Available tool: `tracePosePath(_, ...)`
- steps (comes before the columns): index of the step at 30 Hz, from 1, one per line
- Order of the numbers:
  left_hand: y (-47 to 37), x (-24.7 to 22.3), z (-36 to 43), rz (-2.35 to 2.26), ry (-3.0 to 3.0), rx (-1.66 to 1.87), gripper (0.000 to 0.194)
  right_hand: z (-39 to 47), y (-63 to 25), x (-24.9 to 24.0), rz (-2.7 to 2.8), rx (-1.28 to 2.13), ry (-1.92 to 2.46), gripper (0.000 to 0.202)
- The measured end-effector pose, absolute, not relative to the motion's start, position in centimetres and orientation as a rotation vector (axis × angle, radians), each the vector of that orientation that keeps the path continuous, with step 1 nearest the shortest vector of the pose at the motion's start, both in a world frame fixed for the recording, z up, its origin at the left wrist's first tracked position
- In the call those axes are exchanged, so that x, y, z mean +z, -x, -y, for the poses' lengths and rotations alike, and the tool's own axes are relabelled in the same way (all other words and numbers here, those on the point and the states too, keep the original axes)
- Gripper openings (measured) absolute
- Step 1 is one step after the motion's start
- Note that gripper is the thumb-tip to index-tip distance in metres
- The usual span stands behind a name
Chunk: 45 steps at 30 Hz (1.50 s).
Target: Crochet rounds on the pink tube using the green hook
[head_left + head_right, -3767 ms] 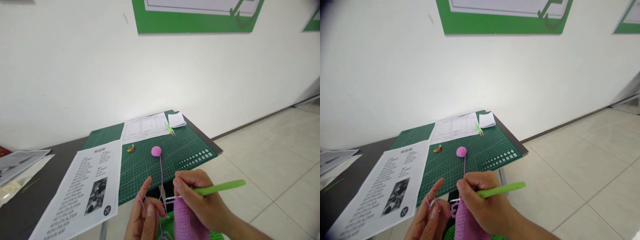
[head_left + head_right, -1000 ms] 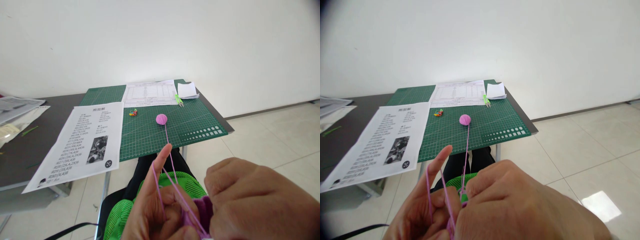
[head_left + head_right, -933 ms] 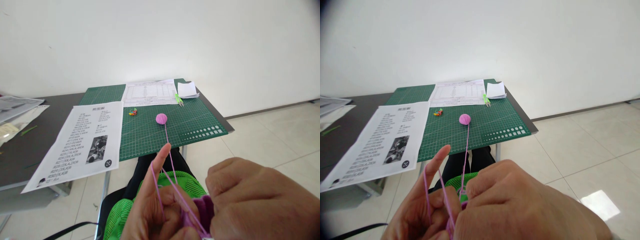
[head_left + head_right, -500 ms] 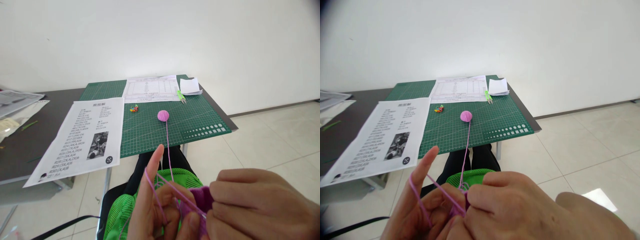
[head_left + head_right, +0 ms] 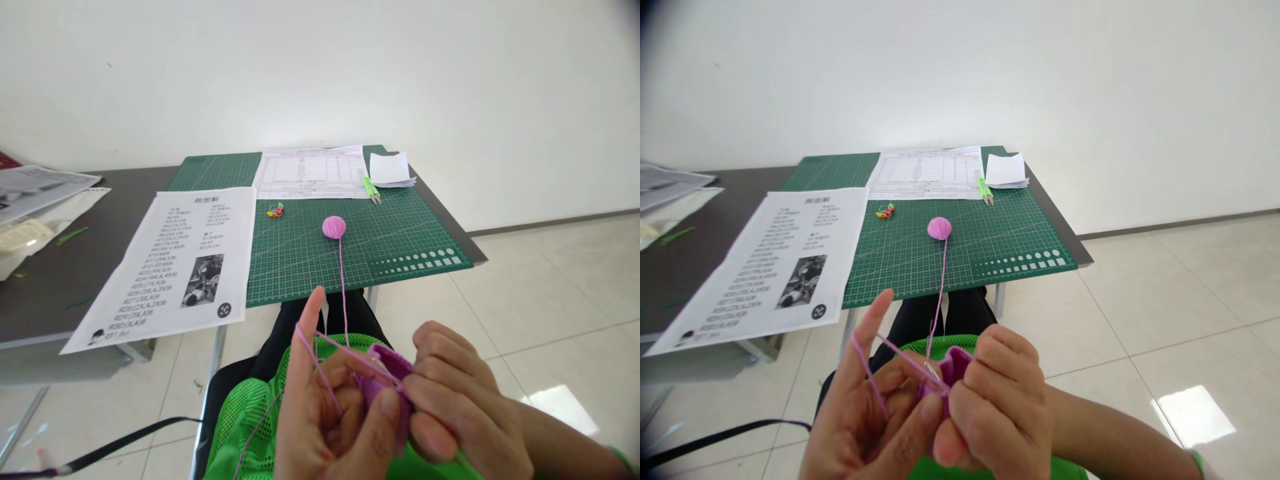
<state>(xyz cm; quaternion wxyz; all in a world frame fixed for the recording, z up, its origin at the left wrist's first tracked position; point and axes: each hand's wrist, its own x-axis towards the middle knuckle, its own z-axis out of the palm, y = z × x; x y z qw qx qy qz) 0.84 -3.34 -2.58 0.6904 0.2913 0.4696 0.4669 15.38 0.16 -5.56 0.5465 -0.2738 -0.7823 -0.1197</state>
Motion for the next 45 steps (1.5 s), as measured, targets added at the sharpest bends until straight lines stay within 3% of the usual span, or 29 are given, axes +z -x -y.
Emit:
tracePosePath(5, 0.6, -3.2, 2.3, -0.850, -0.441, 0.900, 0.084, 1.0, -15.3, -4.3, 1.904, -0.150, 0.738, 0.039)
tracePosePath(9, 1.2, -3.3, 2.1, -0.757, -0.397, 0.817, 0.086, 2.5, -15.2, -3.4, 1.752, -0.093, 1.088, 0.038)
tracePosePath(13, 1.3, -3.2, 2.1, -0.711, -0.414, 0.806, 0.085, 3.0, -16.4, -3.5, 1.869, -0.096, 0.936, 0.043)
tracePosePath(17, 1.3, -2.8, 2.2, -0.736, -0.467, 0.812, 0.084, 2.9, -17.4, -3.1, 2.014, -0.048, 1.010, 0.031)
tracePosePath(21, 1.4, -2.5, 2.2, -0.784, -0.541, 0.799, 0.087, 2.9, -17.2, -2.3, 2.087, -0.020, 1.014, 0.033)
tracePosePath(34, 0.9, -2.8, 3.0, -0.780, -0.584, 0.828, 0.072, 3.0, -17.0, -1.1, 2.092, 0.032, 1.005, 0.033)
tracePosePath(45, 1.2, -2.6, 2.3, -0.664, -0.520, 0.787, 0.071, 1.9, -17.6, -0.3, 2.132, 0.336, 0.964, 0.023)
